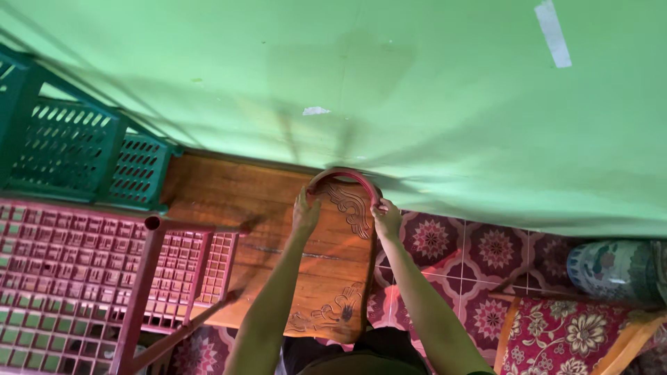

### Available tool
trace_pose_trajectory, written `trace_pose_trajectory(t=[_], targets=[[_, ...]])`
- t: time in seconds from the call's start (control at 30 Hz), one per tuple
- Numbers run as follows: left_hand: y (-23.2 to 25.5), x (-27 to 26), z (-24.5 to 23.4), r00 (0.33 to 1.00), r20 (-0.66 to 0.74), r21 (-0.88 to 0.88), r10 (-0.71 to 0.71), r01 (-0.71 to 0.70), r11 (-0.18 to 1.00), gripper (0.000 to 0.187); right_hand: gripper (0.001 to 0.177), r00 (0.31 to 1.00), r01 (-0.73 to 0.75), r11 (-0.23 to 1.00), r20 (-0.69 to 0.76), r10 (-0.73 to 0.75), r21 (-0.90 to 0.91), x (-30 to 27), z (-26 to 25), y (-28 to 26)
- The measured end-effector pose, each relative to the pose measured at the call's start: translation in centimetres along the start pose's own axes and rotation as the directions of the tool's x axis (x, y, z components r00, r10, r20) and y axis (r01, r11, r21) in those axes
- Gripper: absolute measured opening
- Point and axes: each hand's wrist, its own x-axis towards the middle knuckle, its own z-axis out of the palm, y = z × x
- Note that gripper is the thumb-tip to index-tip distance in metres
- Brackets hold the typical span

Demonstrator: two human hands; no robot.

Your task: The person disassembles a red plastic chair by removing the handle, legs, and seat components one by one. The parts are placed on a wooden table and the floor. No reassembly is shown.

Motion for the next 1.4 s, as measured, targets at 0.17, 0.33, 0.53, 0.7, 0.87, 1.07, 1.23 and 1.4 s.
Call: trace_pose_trajectory(t=[0.17,0.33,0.53,0.7,0.87,1.07,1.23,1.4], targets=[[-0.7,-1.2,-0.5,0.989,-0.122,-0.022,0.079,-0.082,0.996,0.058,0.036,0.999,-0.015,1.0,-0.037,0.015,-0.002,-1.1,-0.4,0.3],[-0.7,-4.9,-2.0,0.993,-0.057,-0.412,-0.105,0.072,0.908,0.021,0.03,0.992,-0.111,0.935,-0.015,0.123,0.336,-4.2,-1.2,0.9],[1.4,-10.7,-6.5,1.0,-0.029,-0.223,0.001,-0.008,0.975,0.024,0.028,0.998,-0.026,0.911,-0.047,0.049,0.412,-10.6,-0.4,-1.0],[2.3,-15.5,-12.0,0.981,0.145,-0.183,0.13,-0.102,0.978,0.044,0.021,0.995,-0.088,0.766,0.017,0.101,0.636,-18.0,1.4,-6.2],[3.2,-19.3,-17.5,0.932,0.348,-0.279,0.103,-0.002,0.96,0.05,0.035,0.996,-0.031,0.755,-0.039,0.074,0.655,-25.3,2.1,-12.8],[6.2,-27.2,-25.2,0.866,0.3,-0.227,0.401,-0.344,0.911,0.03,0.033,0.999,0.033,0.767,-0.015,-0.031,0.64,-31.7,1.2,-17.6],[8.0,-33.2,-28.9,0.911,0.111,-0.167,0.397,-0.377,0.911,0.028,0.035,0.994,0.055,0.834,0.044,-0.095,0.549,-35.0,-0.1,-18.4],[8.3,-36.2,-31.0,0.804,-0.373,-0.186,0.463,-0.553,0.812,0.025,0.032,0.977,0.077,0.829,0.125,-0.174,0.555,-36.3,-0.1,-19.2]])
